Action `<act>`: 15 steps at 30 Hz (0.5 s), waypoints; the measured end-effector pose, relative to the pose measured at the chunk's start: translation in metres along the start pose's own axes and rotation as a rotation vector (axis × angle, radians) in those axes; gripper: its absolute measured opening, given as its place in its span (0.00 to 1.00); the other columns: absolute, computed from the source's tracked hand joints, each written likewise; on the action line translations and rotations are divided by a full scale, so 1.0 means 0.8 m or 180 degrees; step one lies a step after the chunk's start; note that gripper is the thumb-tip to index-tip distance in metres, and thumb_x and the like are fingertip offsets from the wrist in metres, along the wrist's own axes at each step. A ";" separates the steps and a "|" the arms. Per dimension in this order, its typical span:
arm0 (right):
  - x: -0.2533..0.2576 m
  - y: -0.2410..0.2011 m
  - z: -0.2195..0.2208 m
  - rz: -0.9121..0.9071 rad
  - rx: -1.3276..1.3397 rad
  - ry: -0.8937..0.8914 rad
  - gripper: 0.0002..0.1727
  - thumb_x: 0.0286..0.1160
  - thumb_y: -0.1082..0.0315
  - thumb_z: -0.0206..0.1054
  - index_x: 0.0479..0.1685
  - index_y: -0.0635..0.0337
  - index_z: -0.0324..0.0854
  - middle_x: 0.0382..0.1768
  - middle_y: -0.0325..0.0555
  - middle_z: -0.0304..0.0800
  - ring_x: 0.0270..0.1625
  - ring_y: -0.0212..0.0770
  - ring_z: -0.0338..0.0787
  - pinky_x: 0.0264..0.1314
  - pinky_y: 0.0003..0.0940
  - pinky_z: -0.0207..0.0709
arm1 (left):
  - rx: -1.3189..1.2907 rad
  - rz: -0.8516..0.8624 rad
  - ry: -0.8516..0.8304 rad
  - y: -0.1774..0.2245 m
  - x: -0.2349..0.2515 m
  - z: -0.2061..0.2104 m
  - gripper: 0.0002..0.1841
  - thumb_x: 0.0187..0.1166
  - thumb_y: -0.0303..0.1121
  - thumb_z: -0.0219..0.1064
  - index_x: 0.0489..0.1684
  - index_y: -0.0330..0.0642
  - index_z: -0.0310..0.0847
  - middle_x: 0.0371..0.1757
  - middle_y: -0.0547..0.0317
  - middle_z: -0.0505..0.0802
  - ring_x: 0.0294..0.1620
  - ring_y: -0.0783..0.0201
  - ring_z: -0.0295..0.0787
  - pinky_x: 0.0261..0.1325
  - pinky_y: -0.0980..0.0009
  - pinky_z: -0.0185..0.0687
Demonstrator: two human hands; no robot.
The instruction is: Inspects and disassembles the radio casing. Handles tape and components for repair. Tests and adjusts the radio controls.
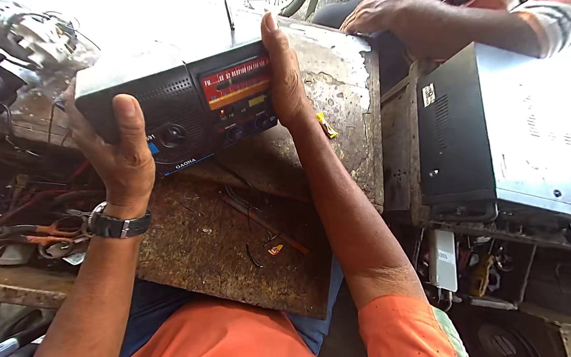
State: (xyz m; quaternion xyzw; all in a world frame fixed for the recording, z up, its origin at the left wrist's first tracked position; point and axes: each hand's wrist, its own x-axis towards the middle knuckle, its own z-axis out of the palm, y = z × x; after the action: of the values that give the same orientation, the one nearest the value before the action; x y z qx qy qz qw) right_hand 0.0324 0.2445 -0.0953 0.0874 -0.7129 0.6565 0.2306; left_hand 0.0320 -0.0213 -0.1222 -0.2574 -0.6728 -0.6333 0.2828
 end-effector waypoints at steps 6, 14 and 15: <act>-0.001 0.001 0.002 -0.0140 -0.0209 0.0130 0.34 0.94 0.53 0.30 0.47 0.64 0.83 0.37 0.50 0.91 0.43 0.40 0.94 0.50 0.43 0.91 | -0.0037 -0.0015 -0.0017 -0.004 0.001 -0.003 0.34 0.87 0.46 0.64 0.78 0.24 0.60 0.70 0.48 0.84 0.76 0.63 0.80 0.83 0.62 0.74; 0.008 0.005 -0.008 0.0401 0.0253 -0.0238 0.45 0.92 0.39 0.24 0.63 0.66 0.80 0.49 0.56 0.93 0.53 0.48 0.95 0.58 0.51 0.91 | -0.0350 -0.0574 0.0018 0.010 0.016 0.006 0.30 0.86 0.47 0.65 0.74 0.31 0.65 0.60 0.57 0.90 0.64 0.66 0.88 0.74 0.63 0.84; 0.010 0.008 -0.013 0.0458 0.0283 -0.0295 0.45 0.92 0.38 0.25 0.67 0.66 0.79 0.53 0.56 0.93 0.57 0.48 0.94 0.62 0.52 0.90 | -0.0358 -0.0693 0.0074 0.015 0.020 0.011 0.30 0.86 0.47 0.66 0.73 0.31 0.66 0.59 0.58 0.90 0.63 0.66 0.89 0.72 0.63 0.86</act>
State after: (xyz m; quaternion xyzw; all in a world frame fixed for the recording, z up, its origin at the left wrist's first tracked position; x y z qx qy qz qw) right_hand 0.0247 0.2568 -0.0974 0.0763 -0.6974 0.6976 0.1455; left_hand 0.0286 -0.0123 -0.1031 -0.1909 -0.6569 -0.7000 0.2052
